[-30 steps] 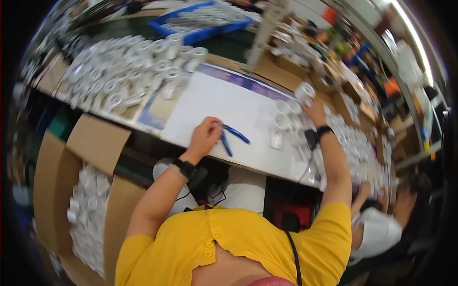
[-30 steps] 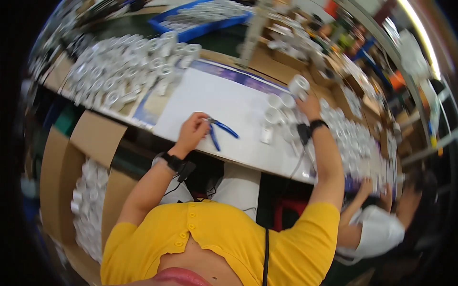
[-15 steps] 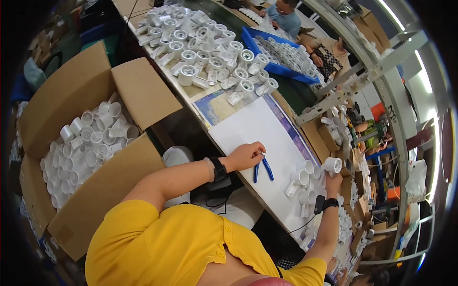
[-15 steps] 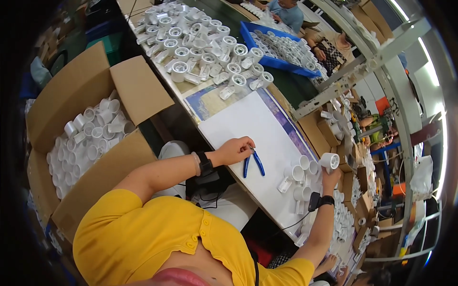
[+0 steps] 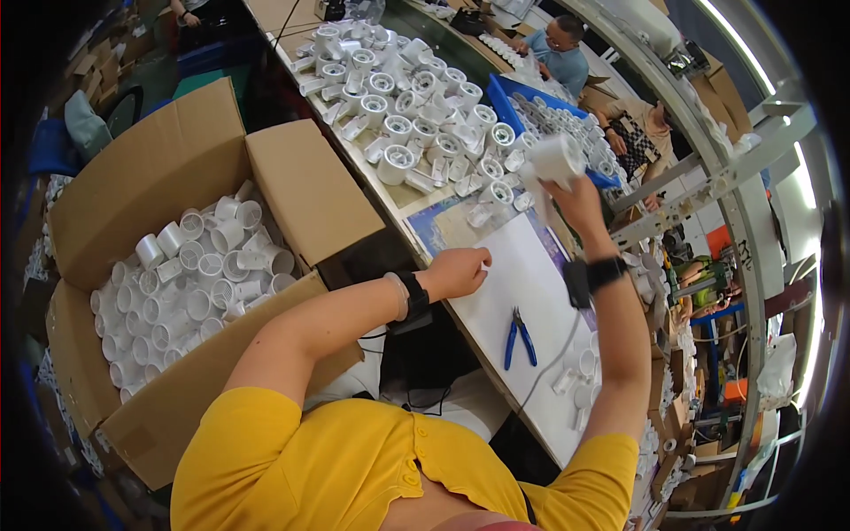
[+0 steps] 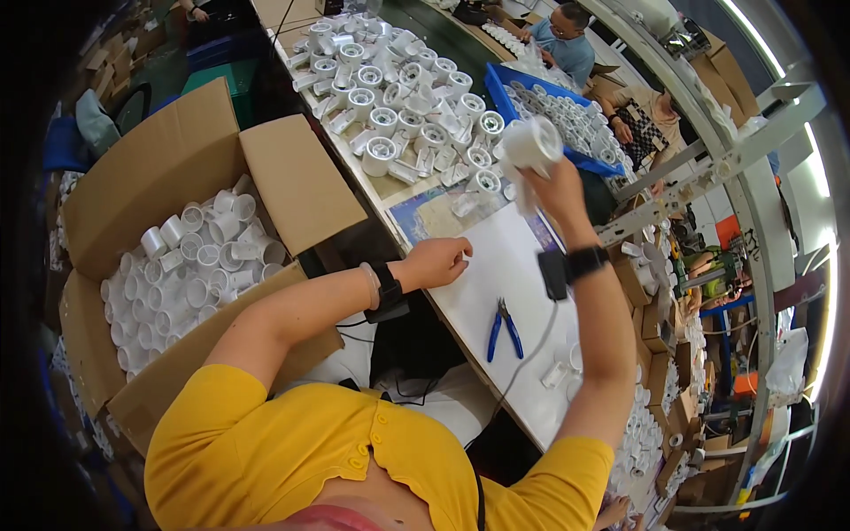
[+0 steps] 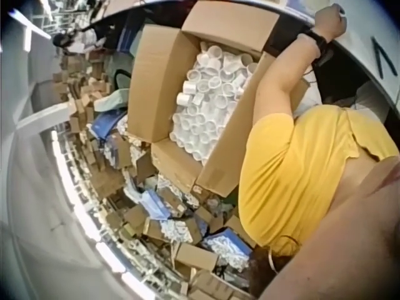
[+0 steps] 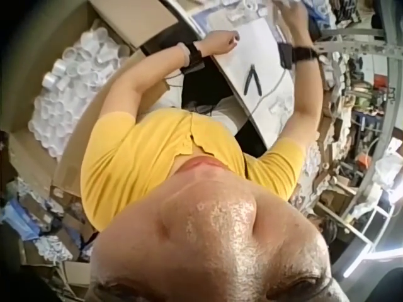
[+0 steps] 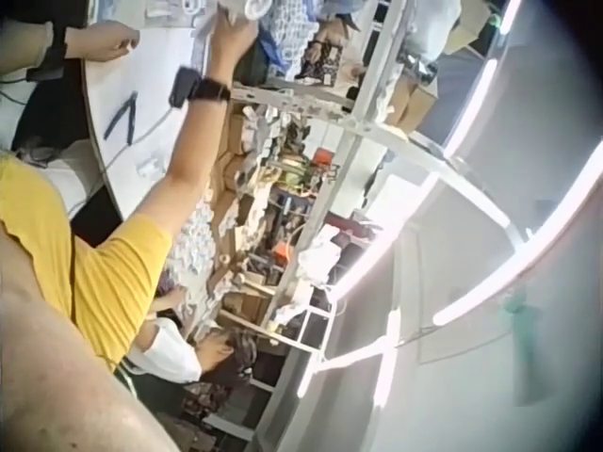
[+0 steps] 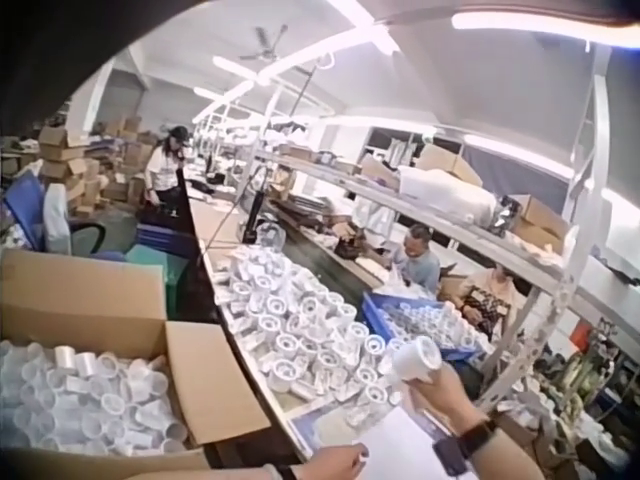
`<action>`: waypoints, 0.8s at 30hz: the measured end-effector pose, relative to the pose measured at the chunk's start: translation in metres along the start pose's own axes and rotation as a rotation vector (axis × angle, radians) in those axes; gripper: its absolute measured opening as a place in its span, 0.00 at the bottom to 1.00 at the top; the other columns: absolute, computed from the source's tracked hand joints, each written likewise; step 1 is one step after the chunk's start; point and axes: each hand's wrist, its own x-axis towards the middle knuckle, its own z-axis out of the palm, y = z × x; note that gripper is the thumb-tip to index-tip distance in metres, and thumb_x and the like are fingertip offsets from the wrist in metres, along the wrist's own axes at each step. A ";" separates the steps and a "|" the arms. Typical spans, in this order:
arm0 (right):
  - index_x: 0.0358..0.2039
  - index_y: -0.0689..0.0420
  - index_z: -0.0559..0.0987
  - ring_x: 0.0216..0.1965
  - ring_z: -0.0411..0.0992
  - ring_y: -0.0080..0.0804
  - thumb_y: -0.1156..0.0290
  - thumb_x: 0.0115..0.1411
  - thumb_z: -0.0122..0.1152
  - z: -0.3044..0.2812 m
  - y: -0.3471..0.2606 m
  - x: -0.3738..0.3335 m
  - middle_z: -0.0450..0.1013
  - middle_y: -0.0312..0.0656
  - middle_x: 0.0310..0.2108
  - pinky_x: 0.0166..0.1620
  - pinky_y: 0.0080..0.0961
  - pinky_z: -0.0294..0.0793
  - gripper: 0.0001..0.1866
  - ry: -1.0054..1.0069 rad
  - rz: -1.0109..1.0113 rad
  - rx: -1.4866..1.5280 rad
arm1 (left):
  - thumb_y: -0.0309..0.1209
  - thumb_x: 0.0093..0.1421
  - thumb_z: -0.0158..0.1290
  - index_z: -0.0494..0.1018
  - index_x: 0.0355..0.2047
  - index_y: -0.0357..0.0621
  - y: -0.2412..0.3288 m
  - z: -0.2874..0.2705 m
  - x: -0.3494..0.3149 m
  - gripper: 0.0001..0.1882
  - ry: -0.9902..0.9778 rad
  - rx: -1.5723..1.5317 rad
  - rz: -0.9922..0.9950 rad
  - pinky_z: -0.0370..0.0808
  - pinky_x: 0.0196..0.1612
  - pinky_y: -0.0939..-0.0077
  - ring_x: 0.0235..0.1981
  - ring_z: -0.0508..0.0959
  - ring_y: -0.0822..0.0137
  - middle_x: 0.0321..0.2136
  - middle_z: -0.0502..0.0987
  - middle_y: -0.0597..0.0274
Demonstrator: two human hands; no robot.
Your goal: The person removes a plastic bag from a box of white plastic components, takes one out, and uses blue-handled shears to trim excess plastic from it. They then place the trimmed component on the table and repeat the process with another one from the box.
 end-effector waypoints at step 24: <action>0.38 0.63 0.76 0.38 0.75 0.44 0.51 0.43 0.68 0.166 0.007 0.286 0.76 0.51 0.35 0.41 0.33 0.72 0.30 0.152 0.006 -0.121 | 0.29 0.52 0.48 0.68 0.33 0.46 -0.032 -0.021 -0.002 0.07 -0.046 -0.129 0.141 0.70 0.29 0.62 0.27 0.73 0.51 0.22 0.72 0.55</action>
